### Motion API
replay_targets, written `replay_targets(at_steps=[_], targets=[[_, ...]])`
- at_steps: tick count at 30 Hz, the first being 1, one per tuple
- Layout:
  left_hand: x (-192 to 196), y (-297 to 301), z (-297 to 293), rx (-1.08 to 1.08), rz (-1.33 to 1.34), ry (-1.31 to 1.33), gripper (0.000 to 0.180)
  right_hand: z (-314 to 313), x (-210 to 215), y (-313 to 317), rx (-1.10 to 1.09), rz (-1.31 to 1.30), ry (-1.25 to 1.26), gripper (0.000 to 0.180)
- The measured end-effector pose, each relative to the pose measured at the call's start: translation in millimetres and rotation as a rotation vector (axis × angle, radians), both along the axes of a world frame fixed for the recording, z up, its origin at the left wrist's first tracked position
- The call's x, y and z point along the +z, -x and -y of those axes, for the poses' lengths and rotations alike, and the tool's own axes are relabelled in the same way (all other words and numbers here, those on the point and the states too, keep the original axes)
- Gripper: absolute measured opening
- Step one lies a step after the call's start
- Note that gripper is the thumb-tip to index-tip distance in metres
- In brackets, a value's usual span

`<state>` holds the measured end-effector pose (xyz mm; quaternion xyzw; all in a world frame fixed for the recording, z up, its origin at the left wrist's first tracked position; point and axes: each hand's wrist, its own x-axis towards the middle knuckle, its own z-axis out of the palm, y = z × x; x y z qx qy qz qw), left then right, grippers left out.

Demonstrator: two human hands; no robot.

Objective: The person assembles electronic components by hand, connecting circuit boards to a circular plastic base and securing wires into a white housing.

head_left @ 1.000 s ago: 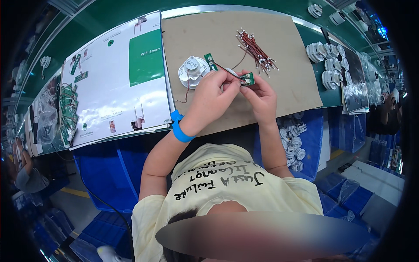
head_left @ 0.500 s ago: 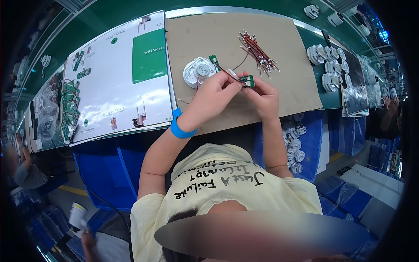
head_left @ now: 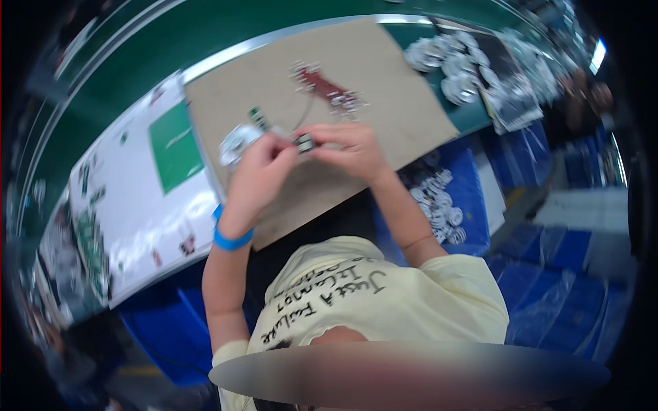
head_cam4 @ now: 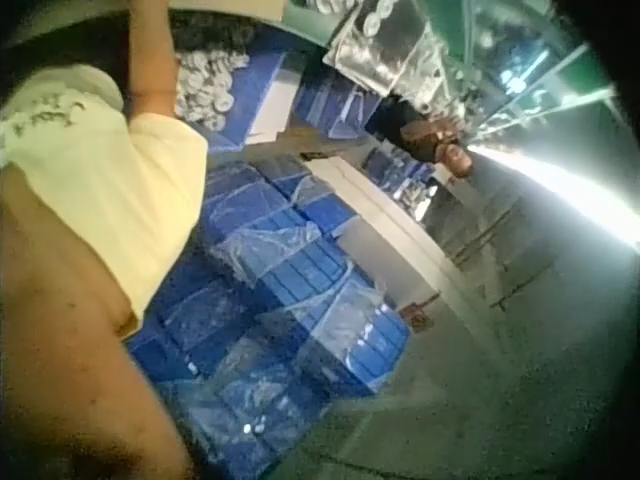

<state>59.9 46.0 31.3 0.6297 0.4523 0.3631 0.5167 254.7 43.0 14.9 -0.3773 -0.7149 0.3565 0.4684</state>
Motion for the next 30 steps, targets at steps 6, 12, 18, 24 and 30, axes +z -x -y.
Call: replay_targets(at_steps=[6, 12, 18, 24, 30], targets=[[16, -29, 0, -0.051, 0.091, 0.193, 0.009, -8, -8, -28, 0.018, -0.095, -0.094, 0.026], [15, -44, 7, 0.004, 0.056, 0.089, 0.011, 1, -6, -36, 0.049, -0.167, 0.054, 0.028], [36, -33, 30, 0.053, -0.583, -0.696, 0.026, 11, -20, -42, -0.016, -0.122, 0.104, 0.034], [40, 27, -8, -0.131, -0.858, -0.889, 0.041, 18, -17, -38, 0.041, -0.052, 0.237, 0.054], [45, 49, -15, -0.135, -0.677, -0.642, 0.038, -10, 12, -68, 0.087, -0.007, 0.203, 0.069]])
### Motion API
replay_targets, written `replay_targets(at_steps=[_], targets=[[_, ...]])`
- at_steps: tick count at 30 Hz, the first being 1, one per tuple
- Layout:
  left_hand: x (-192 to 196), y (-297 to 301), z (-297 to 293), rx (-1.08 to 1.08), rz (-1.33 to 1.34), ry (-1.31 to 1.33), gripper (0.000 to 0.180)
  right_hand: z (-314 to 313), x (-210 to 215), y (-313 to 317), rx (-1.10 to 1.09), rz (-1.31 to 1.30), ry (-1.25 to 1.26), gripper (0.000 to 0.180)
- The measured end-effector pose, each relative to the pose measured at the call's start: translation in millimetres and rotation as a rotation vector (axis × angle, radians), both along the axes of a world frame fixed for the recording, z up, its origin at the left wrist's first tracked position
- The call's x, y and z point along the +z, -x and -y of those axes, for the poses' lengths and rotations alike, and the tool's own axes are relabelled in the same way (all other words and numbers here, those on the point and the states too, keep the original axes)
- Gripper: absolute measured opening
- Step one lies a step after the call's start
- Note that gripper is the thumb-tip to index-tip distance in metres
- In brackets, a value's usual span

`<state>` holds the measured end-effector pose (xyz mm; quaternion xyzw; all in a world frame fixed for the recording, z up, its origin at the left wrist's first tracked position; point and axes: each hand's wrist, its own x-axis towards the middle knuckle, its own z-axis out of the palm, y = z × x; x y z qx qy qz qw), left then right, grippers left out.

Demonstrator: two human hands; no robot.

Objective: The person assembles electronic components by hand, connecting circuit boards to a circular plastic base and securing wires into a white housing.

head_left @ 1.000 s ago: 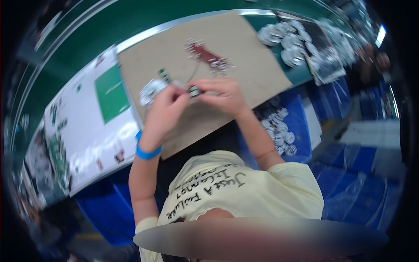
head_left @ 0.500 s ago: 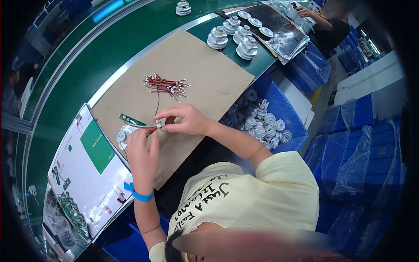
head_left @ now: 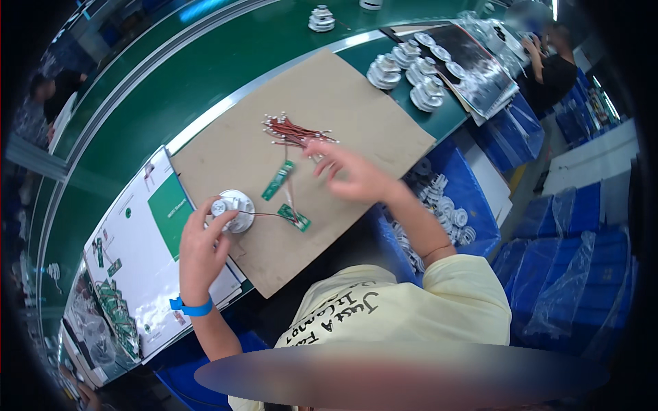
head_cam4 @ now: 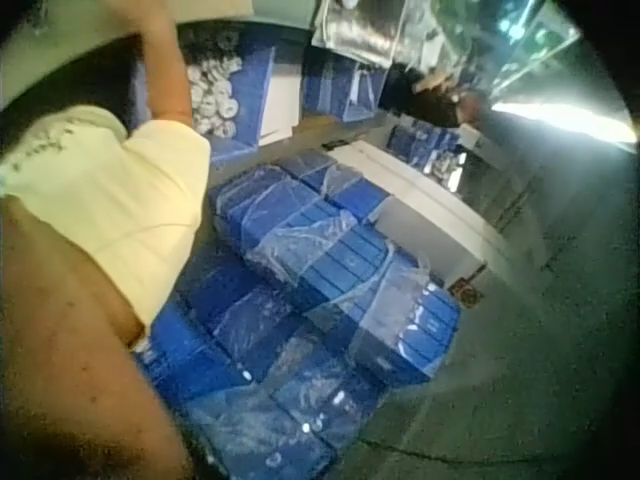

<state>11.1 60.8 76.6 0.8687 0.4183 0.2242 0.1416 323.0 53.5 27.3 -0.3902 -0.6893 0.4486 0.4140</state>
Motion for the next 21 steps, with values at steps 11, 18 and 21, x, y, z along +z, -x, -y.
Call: replay_targets(at_steps=[11, 18, 21], targets=[[-20, 16, -11, 0.234, -0.011, -0.196, 0.032, -378, 21, -103, -1.052, 0.855, -0.128, 0.079], [-34, 24, -31, 0.177, 0.114, -0.169, 0.03, -463, -20, -110, -0.992, 0.733, 0.06, 0.078], [-32, 22, -37, 0.161, 0.117, -0.164, 0.032, -434, -3, -104, -0.858, 0.742, -0.074, 0.068]])
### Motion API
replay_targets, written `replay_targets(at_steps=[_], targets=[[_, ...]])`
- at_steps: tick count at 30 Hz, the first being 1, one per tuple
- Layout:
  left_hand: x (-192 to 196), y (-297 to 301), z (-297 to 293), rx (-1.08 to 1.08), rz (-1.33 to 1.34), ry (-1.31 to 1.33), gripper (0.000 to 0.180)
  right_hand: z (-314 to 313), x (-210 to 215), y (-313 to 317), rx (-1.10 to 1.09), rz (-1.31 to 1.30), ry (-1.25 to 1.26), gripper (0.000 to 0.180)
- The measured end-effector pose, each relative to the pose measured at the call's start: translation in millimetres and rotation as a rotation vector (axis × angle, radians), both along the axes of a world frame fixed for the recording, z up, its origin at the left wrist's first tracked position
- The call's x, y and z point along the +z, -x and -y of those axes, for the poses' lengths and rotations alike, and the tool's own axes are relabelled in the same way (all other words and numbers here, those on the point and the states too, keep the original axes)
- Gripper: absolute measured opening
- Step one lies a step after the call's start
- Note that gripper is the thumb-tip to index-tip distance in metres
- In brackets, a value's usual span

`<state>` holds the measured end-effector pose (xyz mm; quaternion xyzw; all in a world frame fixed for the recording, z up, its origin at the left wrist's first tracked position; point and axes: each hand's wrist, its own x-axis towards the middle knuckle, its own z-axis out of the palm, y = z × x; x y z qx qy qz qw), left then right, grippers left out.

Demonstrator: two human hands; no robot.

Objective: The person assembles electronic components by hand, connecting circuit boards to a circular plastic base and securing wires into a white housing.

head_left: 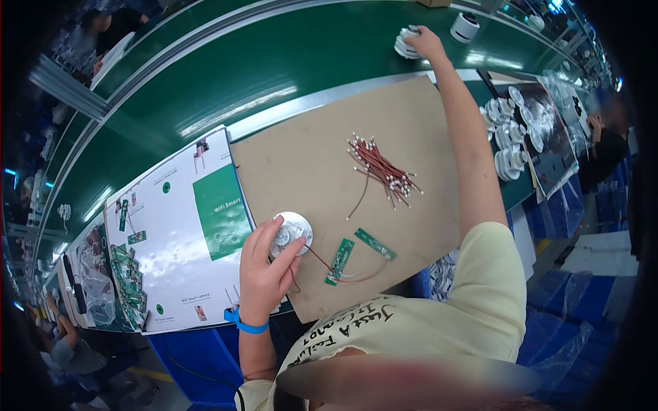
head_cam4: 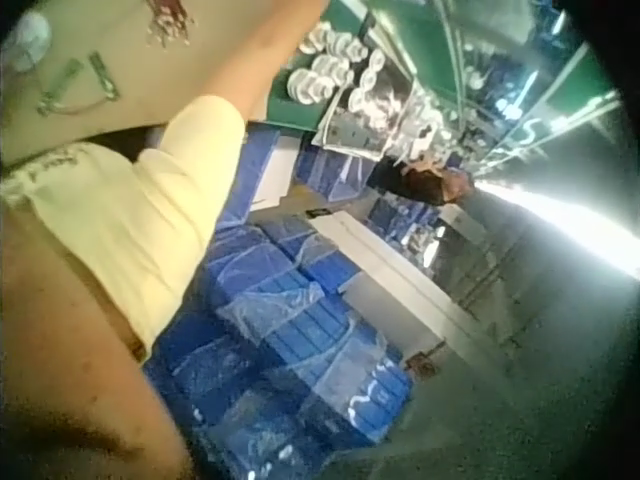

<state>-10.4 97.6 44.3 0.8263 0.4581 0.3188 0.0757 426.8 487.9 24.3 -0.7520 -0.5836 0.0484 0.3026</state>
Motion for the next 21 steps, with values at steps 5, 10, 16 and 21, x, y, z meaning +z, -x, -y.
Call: replay_targets(at_steps=[5, 10, 16, 21], targets=[[-1, -1, 5, -0.071, 0.007, -0.054, 0.038, 150, 36, 25, 0.262, 0.052, 0.096, 0.065], [4, 10, 28, -0.049, -0.019, -0.026, 0.037, 246, 21, 36, 0.163, 0.287, 0.193, 0.065], [6, 15, 48, -0.051, -0.134, -0.131, 0.035, 328, 28, 50, 0.249, 0.524, -0.317, 0.054], [8, 17, 57, -0.135, -0.193, -0.181, 0.033, 420, 19, 133, 0.937, 0.186, -0.147, 0.034]])
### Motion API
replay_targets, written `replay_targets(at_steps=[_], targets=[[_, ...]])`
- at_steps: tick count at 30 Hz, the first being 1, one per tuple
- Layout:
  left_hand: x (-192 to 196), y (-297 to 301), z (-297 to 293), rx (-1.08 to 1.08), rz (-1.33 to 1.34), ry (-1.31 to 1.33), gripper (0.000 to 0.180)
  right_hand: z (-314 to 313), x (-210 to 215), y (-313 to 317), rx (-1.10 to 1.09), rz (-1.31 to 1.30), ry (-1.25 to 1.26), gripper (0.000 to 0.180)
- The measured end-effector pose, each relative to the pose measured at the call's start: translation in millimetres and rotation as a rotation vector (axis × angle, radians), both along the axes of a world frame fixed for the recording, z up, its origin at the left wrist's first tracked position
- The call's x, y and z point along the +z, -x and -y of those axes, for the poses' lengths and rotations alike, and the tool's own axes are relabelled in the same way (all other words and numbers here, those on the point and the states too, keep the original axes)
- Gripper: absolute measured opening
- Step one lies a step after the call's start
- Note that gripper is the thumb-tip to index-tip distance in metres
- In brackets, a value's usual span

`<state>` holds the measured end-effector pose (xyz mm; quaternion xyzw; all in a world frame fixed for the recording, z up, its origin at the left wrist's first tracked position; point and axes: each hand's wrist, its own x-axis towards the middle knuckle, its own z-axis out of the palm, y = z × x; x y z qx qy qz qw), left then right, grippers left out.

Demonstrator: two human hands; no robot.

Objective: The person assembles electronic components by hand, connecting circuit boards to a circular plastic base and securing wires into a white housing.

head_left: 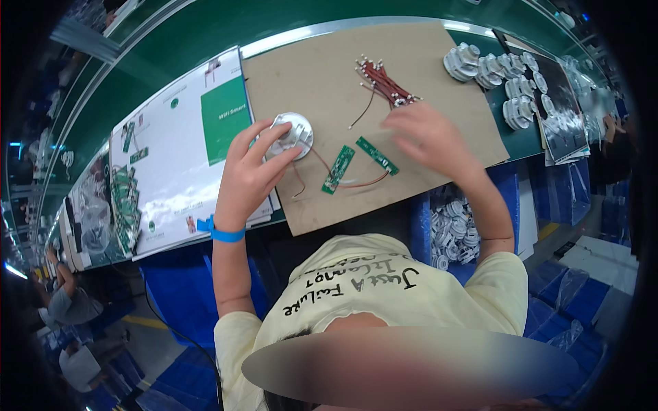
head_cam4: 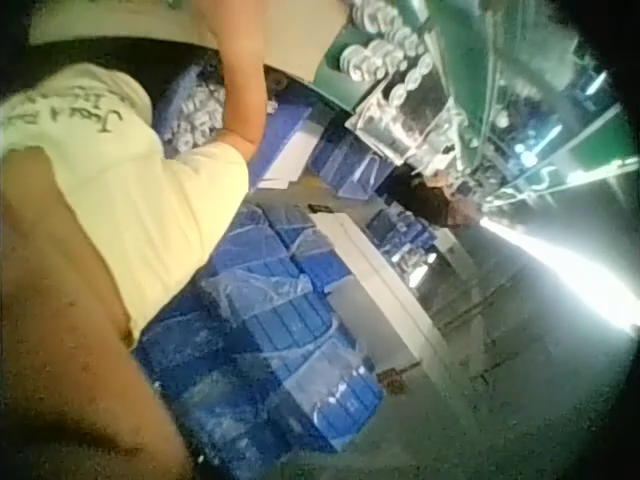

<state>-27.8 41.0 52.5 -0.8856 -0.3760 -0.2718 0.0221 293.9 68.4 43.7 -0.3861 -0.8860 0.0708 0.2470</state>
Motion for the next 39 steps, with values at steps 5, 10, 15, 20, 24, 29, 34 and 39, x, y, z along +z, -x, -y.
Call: replay_targets(at_steps=[5, 10, 15, 20, 24, 29, 34, 39], targets=[[2, -6, 4, -0.084, 0.14, 0.014, 0.028, 37, -8, 32, -0.044, 0.036, 0.168, 0.034], [7, -14, 33, -0.101, 0.066, -0.036, 0.03, 82, -22, 17, -0.3, -0.175, 0.183, 0.05], [13, -8, 37, -0.132, 0.15, 0.057, 0.031, 117, -33, 42, -0.454, -0.308, 0.039, 0.049], [-1, -3, 26, -0.253, 0.331, 0.175, 0.031, 120, -59, 103, -0.267, -0.246, 0.177, 0.041], [-14, 1, 31, -0.404, 0.638, 0.396, 0.03, 105, -58, 125, -0.514, -0.12, 0.107, 0.041], [-3, -4, 39, -0.452, 0.586, 0.385, 0.035, 103, -67, 115, -0.531, -0.063, 0.072, 0.039], [-3, -3, 44, -0.186, 0.127, 0.059, 0.044, 107, -64, 107, -0.598, -0.129, 0.058, 0.036], [-12, 5, 41, -0.208, 0.037, 0.035, 0.048, 89, -60, 122, -0.656, -0.041, 0.035, 0.035]])
